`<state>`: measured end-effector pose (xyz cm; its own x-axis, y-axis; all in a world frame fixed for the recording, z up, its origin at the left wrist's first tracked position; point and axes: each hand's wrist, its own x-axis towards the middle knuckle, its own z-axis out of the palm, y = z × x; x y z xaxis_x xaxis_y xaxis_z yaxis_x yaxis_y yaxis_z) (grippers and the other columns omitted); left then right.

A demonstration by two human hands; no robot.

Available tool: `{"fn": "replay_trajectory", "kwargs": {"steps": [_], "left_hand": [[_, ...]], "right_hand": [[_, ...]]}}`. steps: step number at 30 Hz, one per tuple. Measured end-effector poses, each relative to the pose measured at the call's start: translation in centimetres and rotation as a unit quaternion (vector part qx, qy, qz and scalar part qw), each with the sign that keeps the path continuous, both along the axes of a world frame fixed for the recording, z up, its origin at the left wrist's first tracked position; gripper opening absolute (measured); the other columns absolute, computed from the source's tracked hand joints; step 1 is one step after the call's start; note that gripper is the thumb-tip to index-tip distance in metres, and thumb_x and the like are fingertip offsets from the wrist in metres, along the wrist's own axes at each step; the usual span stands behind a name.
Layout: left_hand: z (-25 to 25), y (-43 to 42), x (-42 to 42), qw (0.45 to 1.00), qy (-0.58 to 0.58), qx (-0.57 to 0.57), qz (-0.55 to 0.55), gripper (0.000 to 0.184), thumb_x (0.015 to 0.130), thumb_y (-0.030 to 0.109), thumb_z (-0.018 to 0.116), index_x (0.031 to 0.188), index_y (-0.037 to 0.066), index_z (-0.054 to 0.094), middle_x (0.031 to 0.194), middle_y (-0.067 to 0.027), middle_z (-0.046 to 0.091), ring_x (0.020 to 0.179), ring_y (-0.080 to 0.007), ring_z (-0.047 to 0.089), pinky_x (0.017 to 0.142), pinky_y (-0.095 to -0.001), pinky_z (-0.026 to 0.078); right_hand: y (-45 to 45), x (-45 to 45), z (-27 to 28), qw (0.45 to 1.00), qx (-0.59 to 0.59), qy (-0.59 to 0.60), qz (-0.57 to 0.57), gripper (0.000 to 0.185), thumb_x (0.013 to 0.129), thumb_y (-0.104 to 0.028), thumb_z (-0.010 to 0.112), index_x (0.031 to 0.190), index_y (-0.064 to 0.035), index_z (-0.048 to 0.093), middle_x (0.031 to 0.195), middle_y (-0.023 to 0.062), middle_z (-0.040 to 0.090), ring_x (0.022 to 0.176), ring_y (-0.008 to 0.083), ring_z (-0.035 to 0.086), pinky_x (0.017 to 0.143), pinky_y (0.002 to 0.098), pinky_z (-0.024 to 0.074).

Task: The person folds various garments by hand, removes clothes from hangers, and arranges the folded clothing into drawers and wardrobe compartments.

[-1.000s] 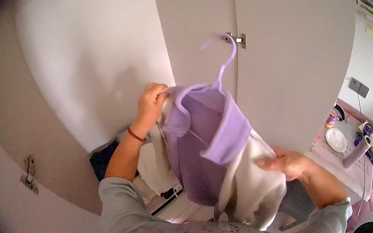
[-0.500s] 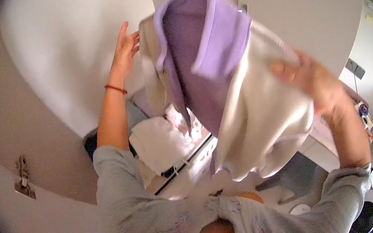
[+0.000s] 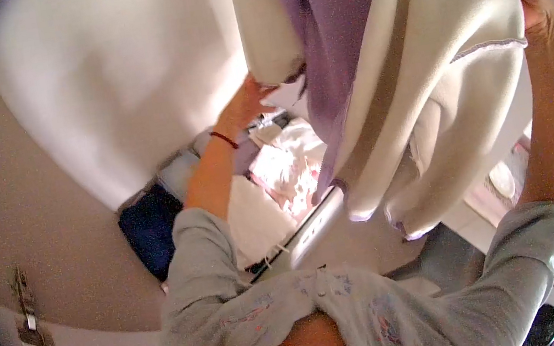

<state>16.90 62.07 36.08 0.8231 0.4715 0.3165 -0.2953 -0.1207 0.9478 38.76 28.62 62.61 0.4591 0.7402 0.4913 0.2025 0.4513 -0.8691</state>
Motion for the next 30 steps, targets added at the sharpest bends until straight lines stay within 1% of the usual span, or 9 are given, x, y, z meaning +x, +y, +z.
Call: {"fn": "replay_trajectory", "kwargs": {"steps": [1, 4, 8, 11, 14, 16, 19, 23, 30], "left_hand": [[0.5, 0.2, 0.8, 0.998, -0.031, -0.039, -0.04, 0.102, 0.068, 0.071, 0.056, 0.143, 0.025, 0.005, 0.145, -0.0148, 0.018, 0.131, -0.0367, 0.022, 0.098, -0.0677, 0.02], [3.0, 1.8, 3.8, 0.991, -0.06, -0.069, -0.101, 0.093, 0.075, 0.056, 0.062, 0.143, 0.024, 0.007, 0.142, -0.0151, 0.025, 0.128, -0.0382, 0.028, 0.098, -0.0665, 0.023], [3.9, 4.7, 7.2, 0.989, -0.12, -0.079, -0.035, 0.083, 0.08, 0.047, 0.061, 0.142, 0.021, 0.012, 0.138, -0.0159, 0.031, 0.124, -0.0375, 0.034, 0.097, -0.0638, 0.028], [4.4, 7.5, 8.2, 0.89, -0.358, -0.275, -0.062, 0.051, 0.086, 0.025, 0.057, 0.128, 0.009, 0.033, 0.124, -0.0178, 0.041, 0.116, -0.036, 0.041, 0.097, -0.0574, 0.035], [3.0, 13.5, 10.1, 0.829, -0.377, -0.411, -0.052, 0.035, 0.086, 0.02, 0.055, 0.115, 0.005, 0.042, 0.117, -0.0172, 0.043, 0.106, -0.034, 0.045, 0.097, -0.055, 0.036], [4.2, 13.3, 9.2, 0.816, -0.397, -0.419, -0.03, 0.027, 0.086, 0.02, 0.055, 0.105, 0.004, 0.046, 0.108, -0.0148, 0.047, 0.095, -0.0293, 0.048, 0.09, -0.0504, 0.04], [5.8, 12.9, 7.8, 0.866, -0.339, -0.358, 0.087, 0.021, 0.086, 0.023, 0.055, 0.098, 0.006, 0.05, 0.091, -0.0089, 0.053, 0.083, -0.0217, 0.047, 0.076, -0.0402, 0.041], [7.2, 15.3, 6.1, 0.865, -0.384, -0.314, 0.077, 0.031, 0.089, 0.037, 0.048, 0.084, 0.008, 0.055, 0.088, -0.0066, 0.053, 0.079, -0.0194, 0.045, 0.077, -0.0379, 0.038], [9.9, 14.3, 5.1, 0.839, -0.468, -0.269, 0.07, 0.016, 0.086, 0.022, 0.053, 0.091, 0.007, 0.053, 0.087, -0.0032, 0.051, 0.082, -0.0176, 0.044, 0.076, -0.0368, 0.038]], "right_hand": [[1.4, -1.2, 0.8, 0.997, -0.064, -0.029, -0.024, 0.039, 0.077, -0.023, 0.069, 0.102, 0.0041, 0.057, 0.084, 0.016, 0.062, 0.065, 0.0205, 0.061, 0.061, 0.0291, 0.0552], [5.8, -0.6, 2.6, 0.998, -0.015, -0.054, -0.017, 0.041, 0.076, -0.022, 0.07, 0.102, 0.0062, 0.057, 0.083, 0.0165, 0.061, 0.065, 0.022, 0.061, 0.06, 0.0306, 0.0554], [8.2, 0.1, 4.7, 0.998, -0.01, -0.058, -0.01, 0.041, 0.076, -0.023, 0.07, 0.102, 0.0054, 0.057, 0.083, 0.0165, 0.062, 0.063, 0.0224, 0.062, 0.06, 0.0303, 0.0557], [10.3, 1.6, 5.3, 0.997, -0.05, -0.051, 0.004, 0.04, 0.078, -0.024, 0.068, 0.103, 0.0047, 0.057, 0.084, 0.0166, 0.062, 0.063, 0.021, 0.062, 0.059, 0.0295, 0.056], [11.0, 7.0, 6.1, 0.997, -0.044, -0.044, 0.039, 0.042, 0.079, -0.024, 0.065, 0.107, 0.0052, 0.053, 0.089, 0.0183, 0.061, 0.066, 0.0212, 0.062, 0.059, 0.0311, 0.0565], [11.4, 7.2, 6.2, 0.996, -0.049, -0.059, 0.042, 0.044, 0.08, -0.024, 0.064, 0.109, 0.0059, 0.051, 0.092, 0.02, 0.06, 0.068, 0.0233, 0.062, 0.059, 0.0328, 0.0569], [12.4, 7.7, 6.1, 0.995, -0.051, -0.073, 0.053, 0.046, 0.081, -0.023, 0.062, 0.111, 0.0069, 0.047, 0.096, 0.0225, 0.057, 0.072, 0.0265, 0.061, 0.058, 0.0352, 0.0574], [12.5, 8.9, 6.7, 0.992, -0.054, -0.084, 0.072, 0.048, 0.082, -0.023, 0.059, 0.115, 0.0083, 0.042, 0.102, 0.0259, 0.054, 0.078, 0.0307, 0.061, 0.058, 0.0384, 0.0582], [12.5, 10.3, 6.9, 0.985, -0.081, -0.101, 0.116, 0.053, 0.085, -0.021, 0.054, 0.121, 0.0108, 0.033, 0.111, 0.0318, 0.048, 0.087, 0.0381, 0.06, 0.057, 0.0441, 0.0595]]}}
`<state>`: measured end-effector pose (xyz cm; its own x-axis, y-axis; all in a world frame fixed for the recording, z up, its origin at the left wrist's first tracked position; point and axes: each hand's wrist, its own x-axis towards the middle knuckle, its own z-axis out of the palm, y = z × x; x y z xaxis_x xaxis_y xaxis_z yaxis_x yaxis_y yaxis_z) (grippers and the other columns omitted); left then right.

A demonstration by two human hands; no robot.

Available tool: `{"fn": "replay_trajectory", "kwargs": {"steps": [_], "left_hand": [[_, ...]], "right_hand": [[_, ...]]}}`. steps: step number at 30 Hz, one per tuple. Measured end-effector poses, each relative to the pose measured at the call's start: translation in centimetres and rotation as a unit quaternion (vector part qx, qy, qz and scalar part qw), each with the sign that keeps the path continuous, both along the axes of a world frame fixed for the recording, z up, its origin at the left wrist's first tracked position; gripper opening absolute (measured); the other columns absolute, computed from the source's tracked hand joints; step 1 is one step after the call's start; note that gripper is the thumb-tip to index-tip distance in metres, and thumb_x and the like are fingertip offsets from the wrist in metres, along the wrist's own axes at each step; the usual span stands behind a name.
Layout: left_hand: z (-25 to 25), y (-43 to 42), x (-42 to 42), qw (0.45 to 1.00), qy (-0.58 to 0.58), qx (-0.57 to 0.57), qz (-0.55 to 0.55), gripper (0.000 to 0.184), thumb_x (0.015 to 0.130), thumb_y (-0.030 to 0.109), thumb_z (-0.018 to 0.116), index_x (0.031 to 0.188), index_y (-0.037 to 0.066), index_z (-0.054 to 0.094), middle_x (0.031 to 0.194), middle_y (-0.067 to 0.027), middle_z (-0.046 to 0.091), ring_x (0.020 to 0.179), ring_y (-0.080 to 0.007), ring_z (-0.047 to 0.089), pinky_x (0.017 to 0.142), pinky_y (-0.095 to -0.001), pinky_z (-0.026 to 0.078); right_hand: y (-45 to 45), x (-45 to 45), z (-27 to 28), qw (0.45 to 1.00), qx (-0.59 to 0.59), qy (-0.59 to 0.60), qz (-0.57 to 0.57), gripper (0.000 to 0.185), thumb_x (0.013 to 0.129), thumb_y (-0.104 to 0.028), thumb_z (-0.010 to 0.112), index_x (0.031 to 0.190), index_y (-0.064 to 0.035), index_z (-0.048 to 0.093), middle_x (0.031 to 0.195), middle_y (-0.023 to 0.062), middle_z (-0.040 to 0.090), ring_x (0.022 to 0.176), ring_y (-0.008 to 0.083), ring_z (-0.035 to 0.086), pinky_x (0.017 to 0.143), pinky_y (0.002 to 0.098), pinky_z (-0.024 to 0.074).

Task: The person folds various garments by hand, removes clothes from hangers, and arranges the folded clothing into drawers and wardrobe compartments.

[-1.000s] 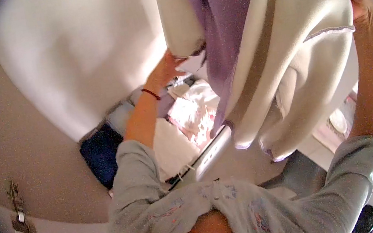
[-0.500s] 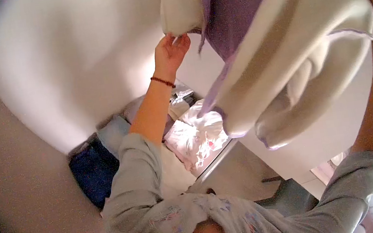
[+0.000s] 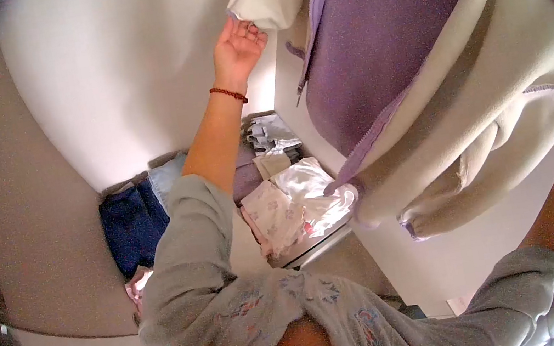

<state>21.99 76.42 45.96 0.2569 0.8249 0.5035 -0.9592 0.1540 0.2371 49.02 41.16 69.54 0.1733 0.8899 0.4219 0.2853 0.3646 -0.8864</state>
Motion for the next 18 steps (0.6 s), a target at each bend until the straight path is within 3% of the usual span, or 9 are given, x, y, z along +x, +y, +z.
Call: {"fn": "replay_trajectory", "kwargs": {"steps": [4, 6, 10, 11, 12, 14, 16, 18], "left_hand": [[0.4, 0.4, -0.6, 0.995, 0.013, 0.099, 0.008, 0.013, 0.083, 0.016, 0.06, 0.091, 0.005, 0.057, 0.085, -0.0036, 0.055, 0.08, -0.0175, 0.047, 0.077, -0.0348, 0.039], [1.4, 0.5, -0.7, 0.978, 0.126, 0.159, 0.055, 0.014, 0.081, 0.011, 0.061, 0.094, 0.006, 0.058, 0.086, -0.0012, 0.056, 0.081, -0.0141, 0.049, 0.075, -0.0312, 0.039], [3.9, -1.1, -0.5, 0.944, 0.224, 0.154, 0.187, 0.015, 0.08, 0.011, 0.063, 0.095, 0.007, 0.059, 0.086, 0.0021, 0.056, 0.08, -0.0088, 0.048, 0.071, -0.0253, 0.037], [4.4, -1.9, -0.5, 0.935, 0.229, 0.164, 0.214, 0.015, 0.08, 0.011, 0.063, 0.094, 0.006, 0.058, 0.085, 0.0029, 0.055, 0.078, -0.0074, 0.048, 0.071, -0.0232, 0.037], [4.9, -2.6, -0.7, 0.934, 0.211, 0.176, 0.23, 0.014, 0.081, 0.012, 0.062, 0.094, 0.006, 0.058, 0.084, 0.0028, 0.055, 0.08, -0.0066, 0.048, 0.068, -0.0225, 0.036], [5.2, -2.8, -1.5, 0.919, 0.214, 0.224, 0.244, 0.018, 0.084, 0.016, 0.059, 0.099, 0.007, 0.055, 0.083, 0.0026, 0.055, 0.08, -0.0069, 0.05, 0.066, -0.0228, 0.036], [5.2, -2.7, -2.5, 0.903, 0.231, 0.266, 0.246, 0.022, 0.086, 0.019, 0.057, 0.104, 0.007, 0.053, 0.083, 0.0025, 0.054, 0.077, -0.008, 0.051, 0.067, -0.0237, 0.037], [5.7, -4.7, -3.0, 0.858, 0.343, 0.29, 0.249, 0.016, 0.089, 0.021, 0.055, 0.093, 0.005, 0.054, 0.081, 0.0014, 0.055, 0.056, -0.007, 0.051, 0.052, -0.0212, 0.037]], "right_hand": [[0.5, 0.5, 0.4, 0.998, -0.043, 0.001, 0.04, 0.056, 0.086, -0.021, 0.052, 0.124, 0.0118, 0.029, 0.115, 0.0344, 0.045, 0.091, 0.0413, 0.06, 0.057, 0.0466, 0.0601], [1.8, -0.3, -1.4, 0.992, 0.108, 0.023, -0.058, 0.036, 0.078, -0.024, 0.067, 0.1, 0.0038, 0.059, 0.086, 0.0149, 0.063, 0.067, 0.0163, 0.062, 0.06, 0.0278, 0.0542], [1.0, -2.8, -0.8, 0.988, 0.114, -0.002, -0.102, 0.034, 0.078, -0.023, 0.067, 0.097, 0.0042, 0.06, 0.083, 0.0139, 0.062, 0.068, 0.0181, 0.061, 0.06, 0.0275, 0.0533], [0.4, -2.4, -0.5, 0.991, 0.12, 0.018, -0.059, 0.033, 0.077, -0.021, 0.068, 0.096, 0.0046, 0.06, 0.082, 0.0138, 0.062, 0.068, 0.0195, 0.061, 0.061, 0.0286, 0.0538], [0.6, -2.3, 0.0, 0.991, 0.125, 0.036, -0.012, 0.033, 0.076, -0.02, 0.069, 0.096, 0.005, 0.06, 0.081, 0.0138, 0.061, 0.067, 0.021, 0.061, 0.062, 0.0296, 0.0543], [1.2, -2.1, 1.2, 0.994, 0.107, 0.017, -0.026, 0.031, 0.076, -0.014, 0.068, 0.098, 0.0059, 0.058, 0.083, 0.0145, 0.061, 0.068, 0.0231, 0.061, 0.064, 0.0326, 0.0554], [3.0, -3.1, 1.8, 0.984, 0.151, 0.078, -0.05, 0.032, 0.078, -0.009, 0.065, 0.103, 0.0078, 0.053, 0.088, 0.0174, 0.06, 0.067, 0.0243, 0.062, 0.062, 0.0355, 0.0568], [3.2, -3.3, 2.2, 0.988, 0.14, 0.048, -0.036, 0.032, 0.08, -0.01, 0.064, 0.104, 0.0083, 0.052, 0.088, 0.0181, 0.06, 0.069, 0.0249, 0.063, 0.065, 0.0375, 0.0569]]}}
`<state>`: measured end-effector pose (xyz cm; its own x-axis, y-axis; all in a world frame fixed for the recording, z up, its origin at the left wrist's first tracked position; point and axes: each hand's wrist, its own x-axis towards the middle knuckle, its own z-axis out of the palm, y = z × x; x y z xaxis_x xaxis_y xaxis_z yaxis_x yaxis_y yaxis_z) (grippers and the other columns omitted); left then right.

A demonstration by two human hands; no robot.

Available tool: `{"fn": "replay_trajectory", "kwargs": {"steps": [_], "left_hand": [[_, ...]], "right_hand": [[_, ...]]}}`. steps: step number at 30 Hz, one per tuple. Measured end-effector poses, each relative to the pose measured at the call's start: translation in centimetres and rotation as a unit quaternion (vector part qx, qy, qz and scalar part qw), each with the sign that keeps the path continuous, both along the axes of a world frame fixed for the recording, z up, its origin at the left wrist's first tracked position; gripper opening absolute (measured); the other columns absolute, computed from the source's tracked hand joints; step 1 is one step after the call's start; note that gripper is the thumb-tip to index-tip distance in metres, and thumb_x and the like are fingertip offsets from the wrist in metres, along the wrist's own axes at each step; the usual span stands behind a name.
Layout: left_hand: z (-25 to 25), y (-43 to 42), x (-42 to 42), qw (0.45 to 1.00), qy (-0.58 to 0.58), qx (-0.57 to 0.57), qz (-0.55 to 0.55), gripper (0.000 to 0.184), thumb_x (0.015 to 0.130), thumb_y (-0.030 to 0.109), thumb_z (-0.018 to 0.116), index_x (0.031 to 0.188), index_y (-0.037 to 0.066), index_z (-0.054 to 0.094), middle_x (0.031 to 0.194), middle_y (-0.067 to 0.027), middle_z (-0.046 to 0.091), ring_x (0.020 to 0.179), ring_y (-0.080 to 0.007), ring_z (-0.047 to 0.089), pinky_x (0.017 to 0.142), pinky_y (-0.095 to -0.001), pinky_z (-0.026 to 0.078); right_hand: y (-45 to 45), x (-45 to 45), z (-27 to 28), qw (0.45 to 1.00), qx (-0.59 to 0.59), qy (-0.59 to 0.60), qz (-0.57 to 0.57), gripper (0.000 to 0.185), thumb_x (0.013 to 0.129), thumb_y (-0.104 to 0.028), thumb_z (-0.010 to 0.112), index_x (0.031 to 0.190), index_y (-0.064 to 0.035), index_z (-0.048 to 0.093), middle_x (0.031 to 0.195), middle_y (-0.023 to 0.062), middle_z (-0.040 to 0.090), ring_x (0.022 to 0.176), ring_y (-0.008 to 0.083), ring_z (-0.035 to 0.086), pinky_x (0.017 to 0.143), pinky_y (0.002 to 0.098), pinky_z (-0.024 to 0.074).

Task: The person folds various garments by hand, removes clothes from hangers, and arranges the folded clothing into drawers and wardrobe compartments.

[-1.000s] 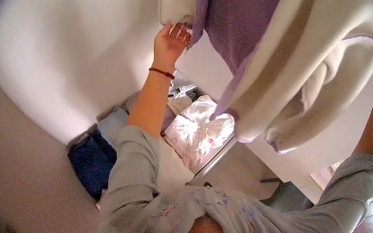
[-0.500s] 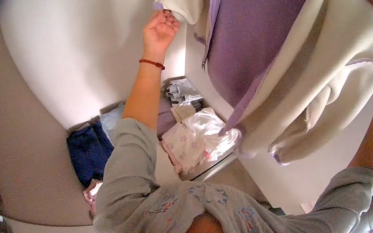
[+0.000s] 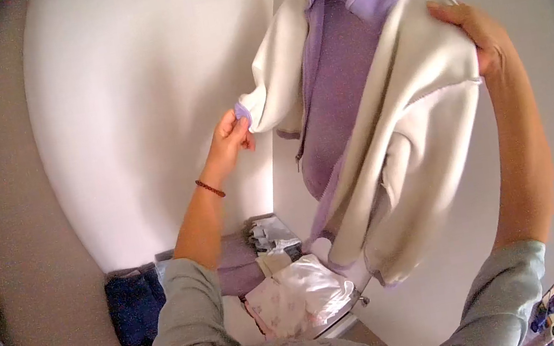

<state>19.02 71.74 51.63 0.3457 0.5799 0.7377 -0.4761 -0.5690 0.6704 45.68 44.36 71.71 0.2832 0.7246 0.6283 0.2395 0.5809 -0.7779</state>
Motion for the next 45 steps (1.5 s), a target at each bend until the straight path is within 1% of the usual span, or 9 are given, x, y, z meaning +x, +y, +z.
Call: {"fn": "replay_trajectory", "kwargs": {"steps": [2, 4, 7, 11, 22, 26, 32, 34, 45], "left_hand": [[0.6, -2.2, -0.5, 0.998, 0.026, 0.022, 0.061, 0.019, 0.089, 0.02, 0.054, 0.097, 0.003, 0.053, 0.08, -0.0001, 0.055, 0.046, -0.0088, 0.048, 0.048, -0.0225, 0.038], [0.4, -3.3, -1.1, 0.962, 0.079, 0.085, 0.247, 0.013, 0.085, 0.001, 0.053, 0.095, 0.001, 0.059, 0.083, -0.0084, 0.063, 0.076, -0.0166, 0.058, 0.065, -0.0272, 0.046], [1.0, -1.7, -2.7, 0.973, -0.014, 0.096, 0.21, 0.02, 0.088, 0.015, 0.056, 0.102, 0.002, 0.054, 0.084, -0.0029, 0.057, 0.056, -0.0109, 0.054, 0.05, -0.0234, 0.042], [4.3, -1.2, -3.5, 0.987, -0.153, 0.025, 0.045, 0.023, 0.086, 0.013, 0.058, 0.105, 0.001, 0.055, 0.093, -0.0056, 0.058, 0.071, -0.0136, 0.058, 0.054, -0.0251, 0.047], [11.8, -1.4, 1.2, 0.99, 0.019, 0.133, 0.039, 0.032, 0.088, 0.018, 0.056, 0.113, -0.002, 0.051, 0.112, -0.009, 0.054, 0.101, -0.0176, 0.054, 0.085, -0.0305, 0.046], [14.9, -3.1, 5.7, 0.977, 0.078, 0.182, 0.082, 0.037, 0.088, 0.023, 0.057, 0.114, -0.002, 0.05, 0.113, -0.0101, 0.053, 0.102, -0.0177, 0.054, 0.086, -0.0305, 0.046], [18.8, -3.4, 12.6, 0.985, 0.091, 0.143, -0.025, 0.057, 0.083, 0.035, 0.063, 0.12, -0.004, 0.043, 0.116, -0.0152, 0.05, 0.106, -0.0211, 0.051, 0.09, -0.0315, 0.042], [18.9, -2.4, 14.6, 0.959, 0.135, 0.249, 0.012, 0.068, 0.08, 0.038, 0.066, 0.124, -0.006, 0.038, 0.12, -0.0172, 0.048, 0.11, -0.0231, 0.049, 0.093, -0.0316, 0.04], [18.2, 0.8, 15.4, 0.965, 0.115, 0.226, 0.067, 0.09, 0.077, 0.024, 0.069, 0.136, -0.012, 0.011, 0.123, -0.0282, 0.046, 0.114, -0.0264, 0.048, 0.1, -0.0329, 0.033]], "right_hand": [[0.9, 0.1, 0.9, 1.0, -0.005, -0.011, 0.011, 0.033, 0.08, -0.011, 0.063, 0.104, 0.0085, 0.051, 0.089, 0.0187, 0.06, 0.071, 0.0255, 0.063, 0.067, 0.0384, 0.0567], [2.0, -0.1, 1.7, 0.999, -0.013, -0.022, 0.023, 0.033, 0.081, -0.012, 0.062, 0.105, 0.0087, 0.051, 0.09, 0.0193, 0.061, 0.072, 0.0262, 0.063, 0.069, 0.0394, 0.0565], [3.4, -1.3, 3.3, 0.997, -0.052, 0.008, 0.054, 0.032, 0.083, -0.014, 0.059, 0.104, 0.0086, 0.051, 0.094, 0.0212, 0.061, 0.077, 0.0291, 0.064, 0.072, 0.042, 0.0555], [7.3, 0.6, 6.7, 0.995, -0.066, 0.016, 0.074, 0.034, 0.082, -0.011, 0.061, 0.106, 0.0095, 0.049, 0.098, 0.0229, 0.059, 0.084, 0.0313, 0.063, 0.075, 0.045, 0.0543], [14.1, 3.6, 10.7, 0.996, -0.027, 0.029, 0.076, 0.034, 0.085, -0.012, 0.058, 0.109, 0.0095, 0.048, 0.102, 0.0239, 0.058, 0.087, 0.0329, 0.062, 0.077, 0.0469, 0.0538], [16.0, 4.5, 10.9, 0.995, -0.028, 0.019, 0.098, 0.036, 0.085, -0.012, 0.056, 0.111, 0.0104, 0.046, 0.103, 0.0242, 0.058, 0.089, 0.0342, 0.062, 0.078, 0.0475, 0.0534], [19.0, 4.4, 12.0, 0.995, -0.059, 0.008, 0.083, 0.034, 0.086, -0.015, 0.056, 0.111, 0.008, 0.047, 0.102, 0.023, 0.058, 0.088, 0.0342, 0.062, 0.077, 0.049, 0.0529], [19.8, 5.3, 12.6, 0.996, -0.05, 0.001, 0.067, 0.034, 0.086, -0.015, 0.056, 0.11, 0.0077, 0.047, 0.102, 0.0228, 0.058, 0.087, 0.034, 0.062, 0.077, 0.0489, 0.0529], [23.6, 8.0, 13.8, 0.997, -0.054, -0.008, 0.049, 0.035, 0.085, -0.018, 0.058, 0.109, 0.0066, 0.049, 0.1, 0.0211, 0.06, 0.086, 0.0318, 0.063, 0.075, 0.049, 0.053]]}}
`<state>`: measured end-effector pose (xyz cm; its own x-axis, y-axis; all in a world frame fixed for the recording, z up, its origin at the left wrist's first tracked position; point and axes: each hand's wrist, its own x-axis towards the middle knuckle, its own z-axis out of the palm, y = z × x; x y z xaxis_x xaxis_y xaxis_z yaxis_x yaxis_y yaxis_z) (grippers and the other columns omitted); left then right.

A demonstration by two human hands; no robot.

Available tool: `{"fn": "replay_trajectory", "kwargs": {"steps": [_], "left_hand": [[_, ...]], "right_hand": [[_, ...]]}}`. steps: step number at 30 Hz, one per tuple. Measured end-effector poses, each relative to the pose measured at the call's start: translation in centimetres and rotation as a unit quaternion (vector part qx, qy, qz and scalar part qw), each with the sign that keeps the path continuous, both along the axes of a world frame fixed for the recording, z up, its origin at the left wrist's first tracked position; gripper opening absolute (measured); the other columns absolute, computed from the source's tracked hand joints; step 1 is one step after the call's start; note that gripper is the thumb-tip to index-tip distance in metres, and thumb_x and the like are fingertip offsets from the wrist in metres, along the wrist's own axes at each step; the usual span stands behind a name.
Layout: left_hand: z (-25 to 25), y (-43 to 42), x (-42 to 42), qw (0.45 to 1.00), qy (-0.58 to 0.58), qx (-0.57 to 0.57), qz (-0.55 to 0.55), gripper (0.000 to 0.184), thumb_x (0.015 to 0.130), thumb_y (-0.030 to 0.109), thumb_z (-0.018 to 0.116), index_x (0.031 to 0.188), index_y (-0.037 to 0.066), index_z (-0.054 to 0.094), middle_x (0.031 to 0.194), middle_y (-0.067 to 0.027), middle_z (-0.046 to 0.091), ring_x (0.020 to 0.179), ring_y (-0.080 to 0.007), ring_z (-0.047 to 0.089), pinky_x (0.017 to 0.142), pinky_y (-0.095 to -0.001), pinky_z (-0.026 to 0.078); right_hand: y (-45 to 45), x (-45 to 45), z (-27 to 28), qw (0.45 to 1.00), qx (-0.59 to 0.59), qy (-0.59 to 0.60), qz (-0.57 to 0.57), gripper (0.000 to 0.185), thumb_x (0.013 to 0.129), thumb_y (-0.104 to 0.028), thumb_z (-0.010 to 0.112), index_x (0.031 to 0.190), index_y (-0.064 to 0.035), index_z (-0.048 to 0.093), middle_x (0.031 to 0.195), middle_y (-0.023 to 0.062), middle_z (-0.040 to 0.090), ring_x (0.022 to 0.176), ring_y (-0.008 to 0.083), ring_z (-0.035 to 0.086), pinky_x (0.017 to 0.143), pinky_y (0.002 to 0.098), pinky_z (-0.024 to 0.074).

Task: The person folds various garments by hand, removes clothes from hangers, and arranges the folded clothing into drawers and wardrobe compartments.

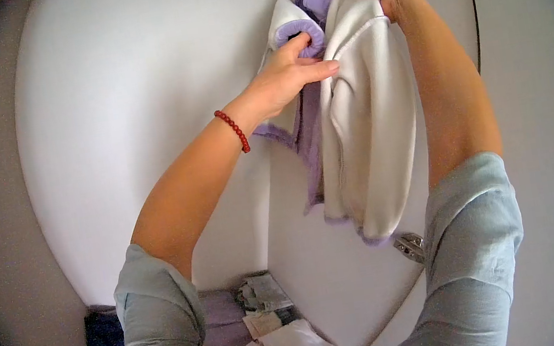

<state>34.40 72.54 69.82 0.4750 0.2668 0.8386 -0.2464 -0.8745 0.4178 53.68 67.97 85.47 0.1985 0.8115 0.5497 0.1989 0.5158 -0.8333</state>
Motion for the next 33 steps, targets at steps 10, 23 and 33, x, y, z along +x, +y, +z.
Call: {"fn": "replay_trajectory", "kwargs": {"steps": [10, 23, 33], "left_hand": [[-6.7, 4.6, -3.7, 0.97, -0.113, -0.197, 0.087, 0.014, 0.082, 0.016, 0.064, 0.087, 0.004, 0.058, 0.081, -0.0032, 0.055, 0.062, -0.0098, 0.053, 0.056, -0.0243, 0.05], [-15.0, 13.8, -6.2, 0.756, -0.414, -0.495, -0.11, 0.015, 0.088, 0.011, 0.055, 0.1, 0.004, 0.048, 0.083, -0.0084, 0.049, 0.067, -0.0179, 0.051, 0.063, -0.0359, 0.052], [-24.9, 15.2, -5.5, 0.722, -0.34, -0.602, -0.031, 0.013, 0.088, 0.008, 0.05, 0.101, 0.002, 0.049, 0.085, -0.0079, 0.05, 0.068, -0.0185, 0.049, 0.066, -0.0366, 0.05]], "right_hand": [[0.7, 0.4, -2.1, 0.99, 0.046, -0.079, -0.111, 0.038, 0.083, -0.021, 0.061, 0.106, 0.0073, 0.053, 0.098, 0.0211, 0.061, 0.08, 0.0311, 0.064, 0.07, 0.0456, 0.0532], [-0.9, -4.1, -14.7, 0.51, 0.369, -0.482, -0.61, 0.04, 0.074, -0.018, 0.058, 0.112, -0.0042, 0.055, 0.124, 0.023, 0.045, 0.12, 0.0399, 0.037, 0.1, 0.0561, 0.0257], [-3.1, -6.9, -24.2, 0.568, 0.26, -0.516, -0.586, 0.027, 0.078, -0.015, 0.057, 0.102, -0.0044, 0.062, 0.13, 0.0191, 0.042, 0.127, 0.0379, 0.029, 0.104, 0.0555, 0.0203]]}}
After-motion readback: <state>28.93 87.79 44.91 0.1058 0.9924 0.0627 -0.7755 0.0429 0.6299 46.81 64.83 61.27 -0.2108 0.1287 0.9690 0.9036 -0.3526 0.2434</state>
